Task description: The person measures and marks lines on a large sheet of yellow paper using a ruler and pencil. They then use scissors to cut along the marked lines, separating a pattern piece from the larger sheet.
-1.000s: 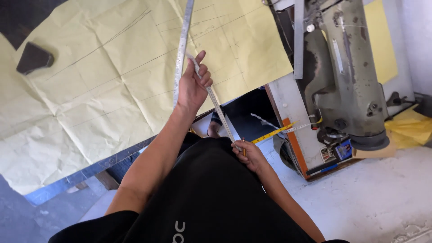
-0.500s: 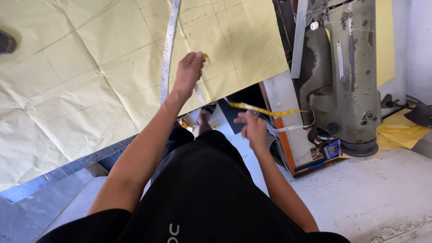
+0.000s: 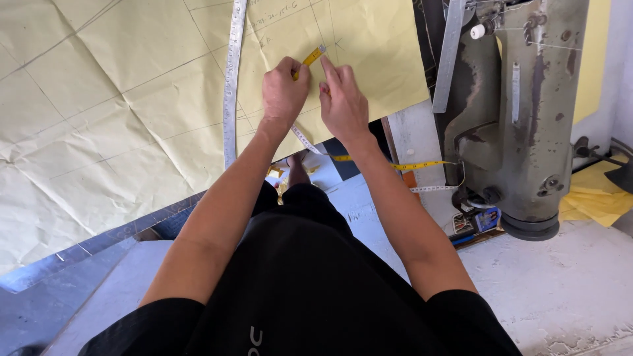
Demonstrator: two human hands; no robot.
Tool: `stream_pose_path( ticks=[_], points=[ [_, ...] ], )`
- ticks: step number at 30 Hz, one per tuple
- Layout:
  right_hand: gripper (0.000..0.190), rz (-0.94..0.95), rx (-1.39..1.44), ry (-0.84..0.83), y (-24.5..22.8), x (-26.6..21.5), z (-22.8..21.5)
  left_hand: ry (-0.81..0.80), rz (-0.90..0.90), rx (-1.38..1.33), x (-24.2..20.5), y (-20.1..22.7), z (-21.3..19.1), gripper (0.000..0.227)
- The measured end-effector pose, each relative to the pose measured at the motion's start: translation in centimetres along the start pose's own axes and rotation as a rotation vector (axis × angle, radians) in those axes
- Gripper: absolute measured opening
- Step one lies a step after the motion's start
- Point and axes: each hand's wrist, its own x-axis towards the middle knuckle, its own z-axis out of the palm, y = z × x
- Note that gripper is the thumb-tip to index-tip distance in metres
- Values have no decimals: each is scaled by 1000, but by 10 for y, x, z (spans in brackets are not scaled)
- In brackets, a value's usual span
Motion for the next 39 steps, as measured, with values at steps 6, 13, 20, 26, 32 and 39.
stream_pose_path(
  ticks=[6, 13, 20, 26, 32, 39],
  points=[
    [59, 88, -159, -126, 3, 14, 8, 28, -9, 39, 2, 2, 3, 19],
    [64, 138, -176, -154, 0, 17, 11, 31, 36, 68, -2, -1, 1, 22],
    [75, 188, -193, -170, -1, 17, 20, -86, -187, 58, -45, -28, -82, 27],
    [65, 170, -199, -135, -9, 17, 16, 26, -196, 98, -71, -76, -105, 25],
    [66, 178, -196, -91, -2, 13, 27, 187, -49, 150, -67, -105, -82, 26],
    [65, 262, 495, 257, -72, 9, 14, 249, 10, 221, -67, -113, -76, 24]
  ],
)
